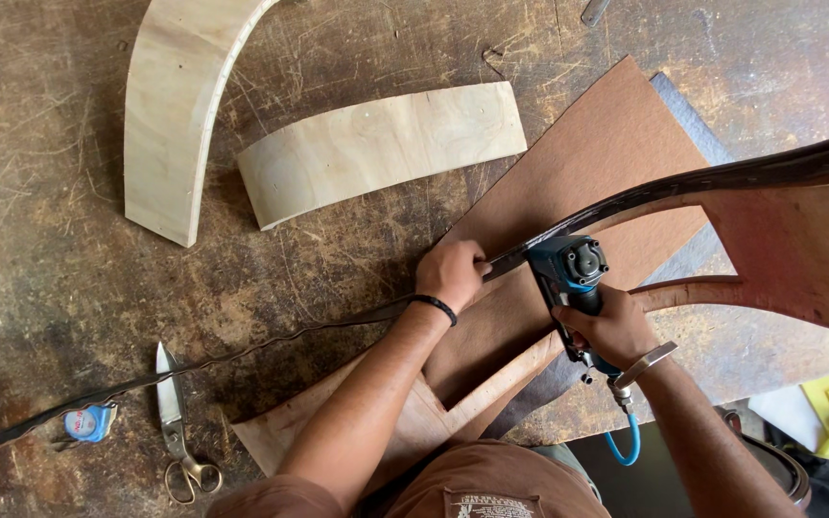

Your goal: The person staples dark fabric onto a wooden chair frame using a pneumatic staple gun. They trim excess fabric with scissors, align the material along the frame edges, and secure it with staples. The person also fits the upholstered frame onto a chair seat and continues stapling along the sides.

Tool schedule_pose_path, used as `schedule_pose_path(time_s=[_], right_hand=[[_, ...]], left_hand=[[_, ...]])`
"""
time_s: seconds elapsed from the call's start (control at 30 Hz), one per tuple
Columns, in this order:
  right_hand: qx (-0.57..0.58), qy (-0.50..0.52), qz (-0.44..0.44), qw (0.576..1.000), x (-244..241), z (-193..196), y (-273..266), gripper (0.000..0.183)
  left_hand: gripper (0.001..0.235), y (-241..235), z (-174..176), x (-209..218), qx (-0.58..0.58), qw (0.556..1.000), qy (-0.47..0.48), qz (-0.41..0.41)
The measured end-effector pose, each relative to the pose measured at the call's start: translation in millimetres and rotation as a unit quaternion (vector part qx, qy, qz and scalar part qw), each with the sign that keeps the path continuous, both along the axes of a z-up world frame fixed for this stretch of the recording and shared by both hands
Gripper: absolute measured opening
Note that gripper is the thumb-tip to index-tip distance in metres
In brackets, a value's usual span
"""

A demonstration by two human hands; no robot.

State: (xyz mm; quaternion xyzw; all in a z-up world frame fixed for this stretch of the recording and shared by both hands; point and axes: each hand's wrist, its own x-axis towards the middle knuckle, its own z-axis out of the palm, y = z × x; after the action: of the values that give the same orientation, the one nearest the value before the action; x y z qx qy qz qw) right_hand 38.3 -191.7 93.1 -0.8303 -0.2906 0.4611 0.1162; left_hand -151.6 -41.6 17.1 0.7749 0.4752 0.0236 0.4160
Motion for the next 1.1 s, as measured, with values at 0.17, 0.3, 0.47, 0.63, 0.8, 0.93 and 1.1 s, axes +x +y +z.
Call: schedule_pose_path(time_s=[0.17, 0.3, 0.47, 0.63, 0.8, 0.93, 1.1], right_hand=[[-0.014, -0.018, 0.028, 0.999, -14, 2, 1, 0.022], [-0.024, 0.009, 0.041, 0.999, -18, 2, -1, 0.025], [-0.031, 0.046, 0.052, 0.997, -30, -9, -5, 0.03], [-0.007, 0.035, 0.04, 0.999, -37, -13, -7, 0.021], [0.006, 0.003, 0.049, 0.999, -45, -15, -8, 0.027], [0.024, 0.01, 0.038, 0.999, -48, -15, -13, 0.025], [0.047, 0.096, -0.016, 0.994, -56, -12, -9, 0.018]], left_hand=[[0.021, 1, 2, -31, -0.067, 0.995, 0.069, -0.018], [0.019, 0, 8, -40, -0.071, 0.993, 0.09, -0.023], [0.023, -4, 11, -49, -0.063, 0.993, 0.096, -0.019], [0.018, -17, 10, -60, -0.02, 0.996, 0.09, -0.006], [0.017, -29, 7, -77, -0.028, 0.994, 0.098, 0.028], [0.019, -34, 9, -82, -0.022, 0.992, 0.116, 0.04], [0.02, -40, 13, -82, -0.005, 0.99, 0.127, 0.056]])
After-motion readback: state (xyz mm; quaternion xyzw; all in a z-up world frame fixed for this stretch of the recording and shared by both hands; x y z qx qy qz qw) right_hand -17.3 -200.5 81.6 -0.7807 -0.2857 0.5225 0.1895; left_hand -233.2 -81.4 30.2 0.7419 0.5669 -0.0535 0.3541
